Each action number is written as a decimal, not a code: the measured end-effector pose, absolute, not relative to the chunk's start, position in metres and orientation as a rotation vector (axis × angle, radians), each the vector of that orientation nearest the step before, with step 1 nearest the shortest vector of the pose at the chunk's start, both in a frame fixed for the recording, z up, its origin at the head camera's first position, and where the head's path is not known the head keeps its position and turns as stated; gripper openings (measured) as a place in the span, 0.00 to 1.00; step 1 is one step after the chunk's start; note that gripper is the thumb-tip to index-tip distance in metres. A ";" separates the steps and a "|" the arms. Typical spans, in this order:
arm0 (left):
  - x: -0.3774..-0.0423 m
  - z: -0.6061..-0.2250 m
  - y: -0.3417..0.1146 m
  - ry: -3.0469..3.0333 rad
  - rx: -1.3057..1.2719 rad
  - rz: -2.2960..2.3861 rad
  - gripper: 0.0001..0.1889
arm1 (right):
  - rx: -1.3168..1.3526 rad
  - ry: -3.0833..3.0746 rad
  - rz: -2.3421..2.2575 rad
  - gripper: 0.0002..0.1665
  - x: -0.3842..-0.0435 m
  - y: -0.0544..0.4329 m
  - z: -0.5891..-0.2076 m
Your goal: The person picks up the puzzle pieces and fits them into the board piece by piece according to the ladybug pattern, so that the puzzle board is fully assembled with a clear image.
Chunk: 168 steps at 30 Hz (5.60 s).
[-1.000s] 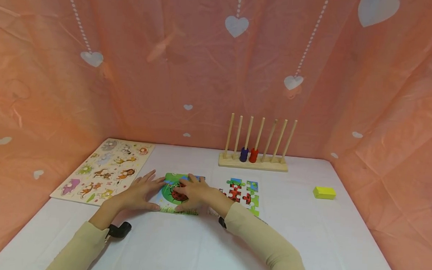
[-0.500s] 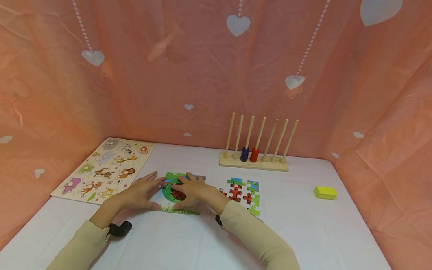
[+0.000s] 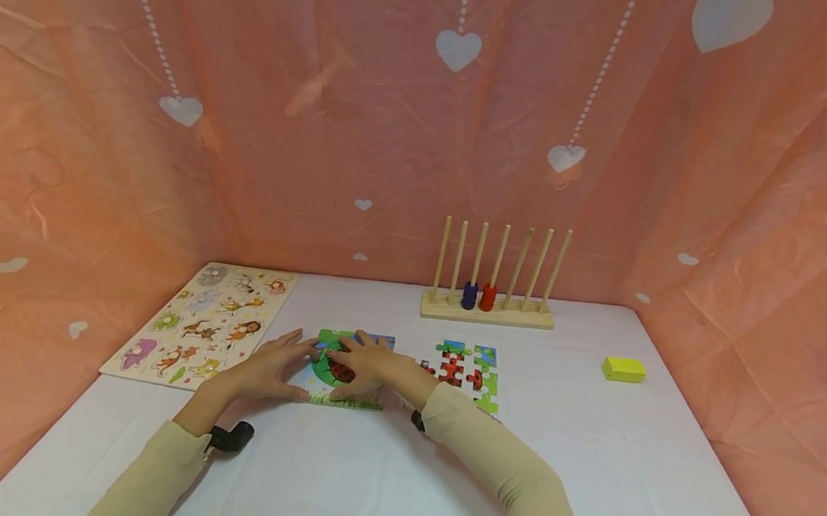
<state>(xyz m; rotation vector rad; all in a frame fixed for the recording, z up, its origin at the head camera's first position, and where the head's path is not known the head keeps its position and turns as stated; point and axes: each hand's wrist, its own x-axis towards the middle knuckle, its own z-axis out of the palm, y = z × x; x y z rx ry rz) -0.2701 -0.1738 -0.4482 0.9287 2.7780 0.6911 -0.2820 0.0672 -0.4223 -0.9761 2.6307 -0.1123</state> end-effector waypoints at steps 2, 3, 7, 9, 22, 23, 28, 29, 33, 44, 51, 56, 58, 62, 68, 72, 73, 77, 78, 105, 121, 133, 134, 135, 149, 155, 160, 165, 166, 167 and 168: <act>-0.270 -0.449 -0.173 2.785 0.933 0.682 0.29 | -0.984 2.641 -0.159 0.47 -0.283 0.072 -0.421; -0.270 -0.449 -0.173 2.788 0.935 0.679 0.29 | -0.985 2.649 -0.177 0.46 -0.284 0.076 -0.419; -0.269 -0.450 -0.172 2.794 0.947 0.679 0.29 | -0.964 2.703 -0.205 0.37 -0.293 0.098 -0.407; -0.269 -0.450 -0.172 2.795 0.942 0.678 0.29 | -0.927 2.724 -0.220 0.32 -0.300 0.114 -0.399; -0.268 -0.451 -0.173 2.776 0.896 0.690 0.29 | -0.688 2.664 -0.441 0.21 -0.321 0.220 -0.396; -0.268 -0.450 -0.173 2.776 0.897 0.693 0.30 | -0.672 2.657 -0.455 0.24 -0.321 0.223 -0.397; -0.268 -0.449 -0.173 2.781 0.892 0.693 0.30 | -0.632 2.629 -0.514 0.32 -0.320 0.229 -0.403; -0.268 -0.449 -0.173 2.780 0.889 0.691 0.30 | -0.640 2.628 -0.519 0.32 -0.319 0.229 -0.404; -0.268 -0.448 -0.173 2.780 0.884 0.686 0.30 | -0.686 2.644 -0.509 0.31 -0.319 0.228 -0.407; -0.266 -0.445 -0.172 2.785 0.901 0.696 0.30 | -0.643 2.695 -0.490 0.28 -0.320 0.230 -0.413; -0.267 -0.447 -0.172 2.775 0.898 0.707 0.31 | -0.660 2.708 -0.480 0.23 -0.322 0.232 -0.412; -0.267 -0.447 -0.173 2.772 0.894 0.719 0.30 | -0.705 2.730 -0.514 0.19 -0.324 0.233 -0.413; -0.266 -0.447 -0.173 2.774 0.893 0.720 0.30 | -0.705 2.740 -0.530 0.17 -0.324 0.233 -0.414; -0.266 -0.447 -0.172 2.770 0.883 0.727 0.30 | -0.740 2.753 -0.580 0.13 -0.324 0.234 -0.414; -0.267 -0.448 -0.172 2.779 0.883 0.722 0.29 | -0.796 2.705 -0.740 0.07 -0.326 0.238 -0.411; -0.267 -0.449 -0.172 2.786 0.904 0.723 0.30 | -0.799 2.618 -0.825 0.05 -0.331 0.240 -0.411; -0.267 -0.450 -0.172 2.786 0.910 0.724 0.30 | -0.802 2.596 -0.845 0.05 -0.332 0.240 -0.411; -0.267 -0.450 -0.173 2.784 0.914 0.728 0.30 | -0.847 2.549 -0.913 0.05 -0.337 0.235 -0.410; -0.268 -0.450 -0.173 2.784 0.913 0.727 0.30 | -0.861 2.541 -0.933 0.05 -0.339 0.232 -0.410; -0.272 -0.449 -0.174 2.790 0.908 0.674 0.30 | -0.901 2.523 -0.987 0.05 -0.343 0.099 -0.412; -0.271 -0.445 -0.172 2.787 0.918 0.671 0.29 | -0.769 2.855 -0.651 0.13 -0.333 0.074 -0.420; -0.268 -0.445 -0.173 2.787 0.917 0.676 0.30 | -0.781 2.899 -0.517 0.14 -0.328 0.066 -0.426; -0.268 -0.445 -0.172 2.786 0.918 0.677 0.30 | -0.780 2.902 -0.513 0.14 -0.328 0.066 -0.426; -0.268 -0.445 -0.173 2.786 0.918 0.677 0.30 | -0.781 2.902 -0.512 0.15 -0.328 0.066 -0.427; -0.271 -0.448 -0.173 2.786 0.920 0.683 0.30 | -0.769 2.877 -0.540 0.14 -0.328 0.064 -0.429; -0.272 -0.448 -0.173 2.783 0.911 0.675 0.30 | -0.772 2.867 -0.556 0.15 -0.328 0.063 -0.430; -0.271 -0.448 -0.173 2.785 0.915 0.673 0.30 | -0.777 2.868 -0.547 0.14 -0.328 0.063 -0.431; -0.272 -0.449 -0.174 2.789 0.917 0.679 0.30 | -0.775 2.869 -0.547 0.14 -0.329 0.062 -0.430; -0.272 -0.449 -0.174 2.790 0.918 0.678 0.30 | -0.772 2.867 -0.552 0.14 -0.328 0.062 -0.430; -0.272 -0.449 -0.174 2.790 0.918 0.677 0.30 | -0.769 2.865 -0.554 0.13 -0.328 0.062 -0.430; -0.272 -0.449 -0.174 2.790 0.919 0.677 0.30 | -0.767 2.864 -0.555 0.13 -0.328 0.062 -0.430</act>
